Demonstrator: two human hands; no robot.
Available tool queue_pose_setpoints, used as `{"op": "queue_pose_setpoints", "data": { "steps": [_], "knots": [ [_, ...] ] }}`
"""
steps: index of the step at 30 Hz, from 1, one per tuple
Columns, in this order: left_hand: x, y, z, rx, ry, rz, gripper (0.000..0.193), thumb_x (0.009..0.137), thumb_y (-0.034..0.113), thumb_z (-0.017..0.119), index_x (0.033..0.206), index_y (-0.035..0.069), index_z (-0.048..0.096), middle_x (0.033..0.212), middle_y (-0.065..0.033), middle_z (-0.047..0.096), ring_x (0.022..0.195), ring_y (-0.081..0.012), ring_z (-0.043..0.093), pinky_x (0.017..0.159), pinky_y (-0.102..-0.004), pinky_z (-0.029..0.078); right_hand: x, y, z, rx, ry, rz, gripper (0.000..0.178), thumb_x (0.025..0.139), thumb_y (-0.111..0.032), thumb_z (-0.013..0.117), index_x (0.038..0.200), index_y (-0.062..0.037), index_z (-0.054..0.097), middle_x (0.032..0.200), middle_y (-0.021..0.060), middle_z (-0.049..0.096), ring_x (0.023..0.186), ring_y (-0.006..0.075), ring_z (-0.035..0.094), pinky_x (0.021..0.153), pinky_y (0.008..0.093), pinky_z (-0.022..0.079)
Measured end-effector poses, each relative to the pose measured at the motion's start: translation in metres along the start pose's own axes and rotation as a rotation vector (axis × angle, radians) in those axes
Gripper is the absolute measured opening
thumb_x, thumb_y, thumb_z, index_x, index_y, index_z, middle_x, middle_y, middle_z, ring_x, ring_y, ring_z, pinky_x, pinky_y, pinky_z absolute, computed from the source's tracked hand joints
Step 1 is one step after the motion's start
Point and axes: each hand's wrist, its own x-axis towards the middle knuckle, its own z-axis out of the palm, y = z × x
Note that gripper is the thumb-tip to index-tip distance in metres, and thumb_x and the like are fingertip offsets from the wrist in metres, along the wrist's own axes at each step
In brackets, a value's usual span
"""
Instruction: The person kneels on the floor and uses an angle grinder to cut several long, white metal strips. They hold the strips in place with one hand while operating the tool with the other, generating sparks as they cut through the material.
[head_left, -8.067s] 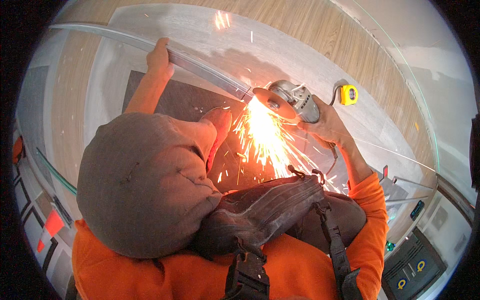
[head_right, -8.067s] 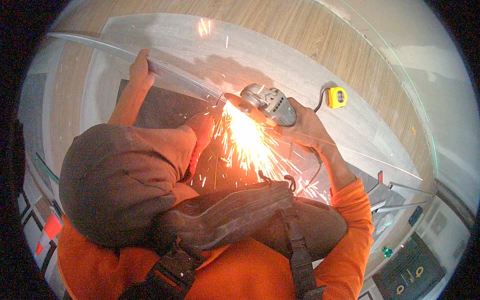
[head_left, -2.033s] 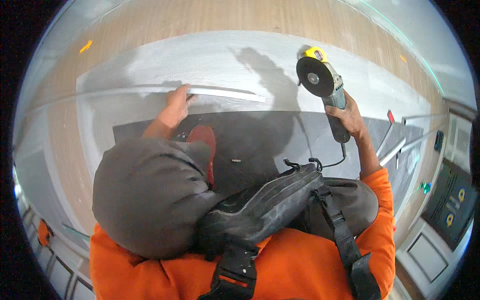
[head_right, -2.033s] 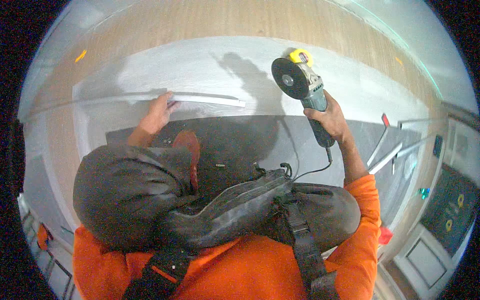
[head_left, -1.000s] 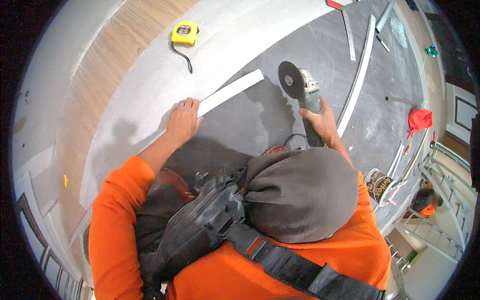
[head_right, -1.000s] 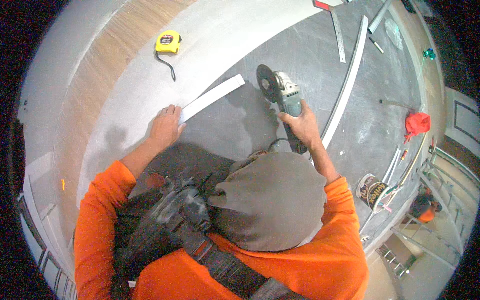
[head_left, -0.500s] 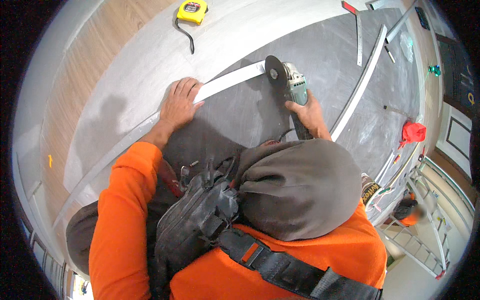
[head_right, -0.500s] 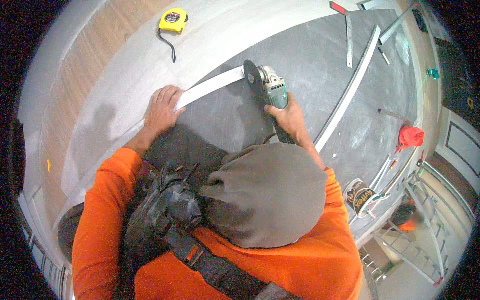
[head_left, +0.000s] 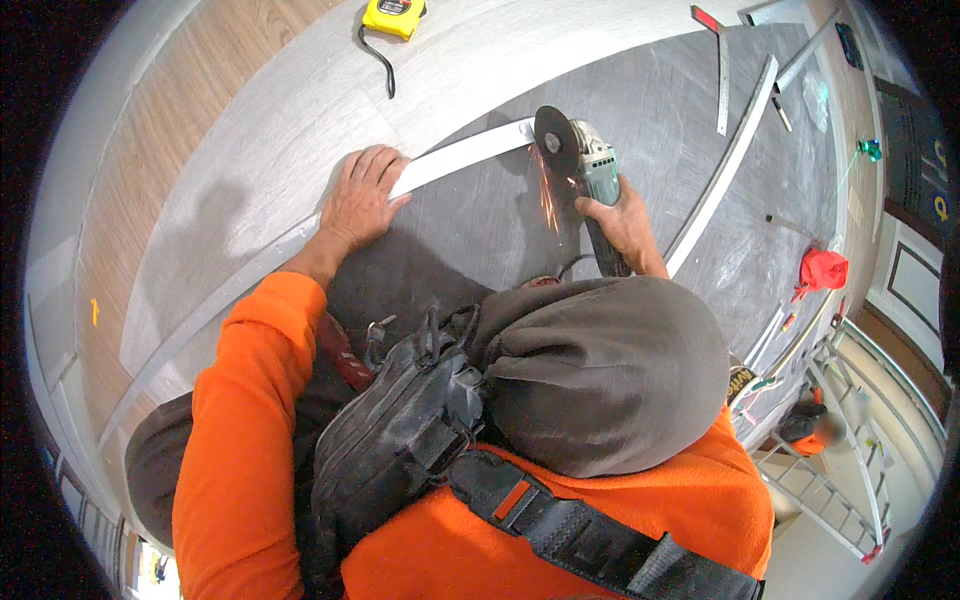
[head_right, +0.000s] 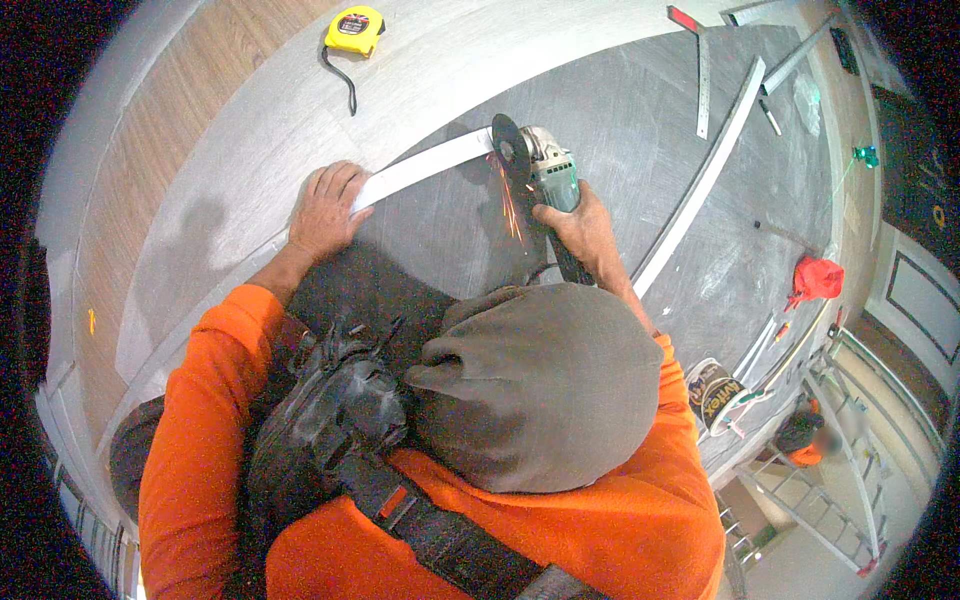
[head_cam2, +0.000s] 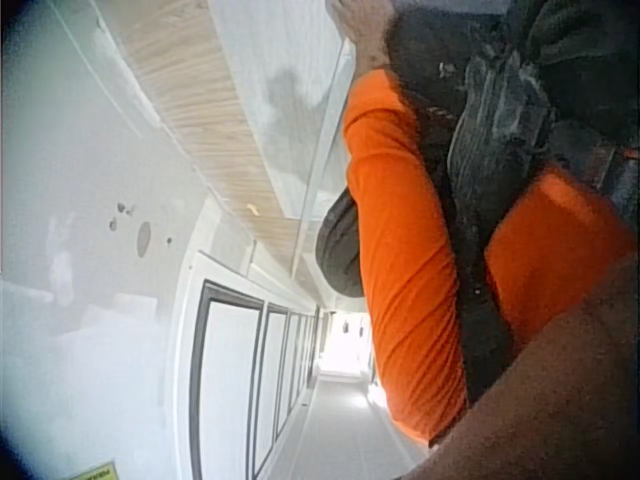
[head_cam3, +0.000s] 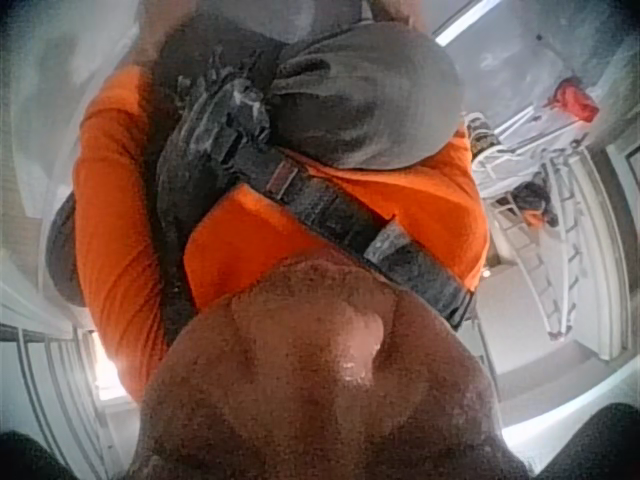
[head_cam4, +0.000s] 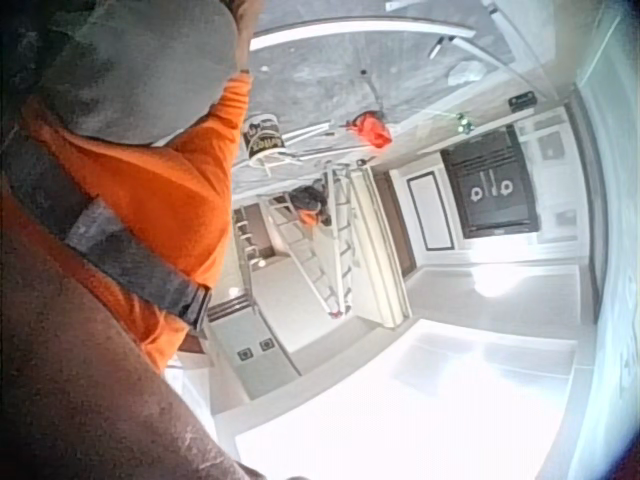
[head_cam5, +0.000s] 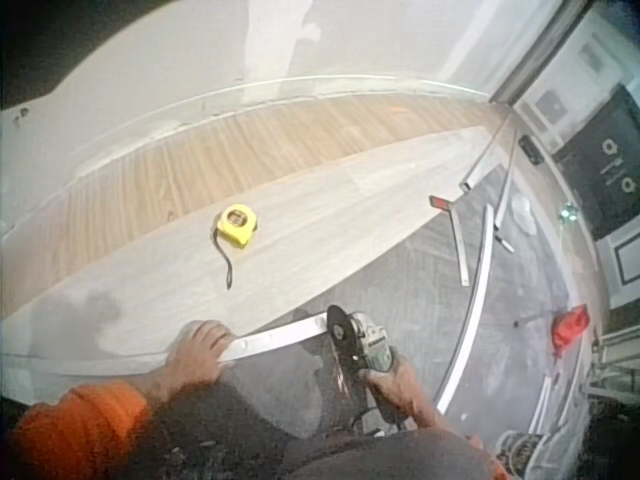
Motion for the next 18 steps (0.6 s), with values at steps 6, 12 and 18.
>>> {"op": "queue_pose_setpoints", "data": {
  "steps": [6,12,18],
  "knots": [
    [0.0,0.0,0.0,0.011,-0.033,-0.007,0.062,0.094,0.04,0.067,0.144,0.009,0.048,0.145,-0.0101,0.045,0.143,-0.0263,0.036,0.123,-0.045,0.025,0.002,0.007,0.002,-0.04,0.043,-0.001,0.076,0.074,-0.034,0.08,0.131,0.0094,0.057,0.115,0.025,0.07,0.106,0.0323,0.068,0.095,0.04,0.051],
    [-0.001,0.0,0.002,0.009,0.0,0.004,0.061,0.094,0.04,0.067,0.143,0.009,0.049,0.144,-0.0101,0.046,0.143,-0.0264,0.037,0.122,-0.0454,0.026,-0.003,-0.006,-0.002,0.012,0.008,-0.026,0.071,0.075,-0.031,0.08,0.131,0.006,0.059,0.113,0.0207,0.071,0.104,0.0292,0.069,0.093,0.0393,0.052],
    [-0.001,0.002,-0.005,-0.006,0.033,0.008,0.06,0.092,0.037,0.07,0.14,0.008,0.05,0.142,-0.0094,0.048,0.14,-0.0265,0.04,0.12,-0.0458,0.029,-0.003,-0.012,0.001,0.016,0.001,0.039,0.072,0.076,-0.033,0.079,0.135,0.0025,0.059,0.119,0.0239,0.07,0.108,0.0333,0.07,0.095,0.0417,0.053]
  ]
}}
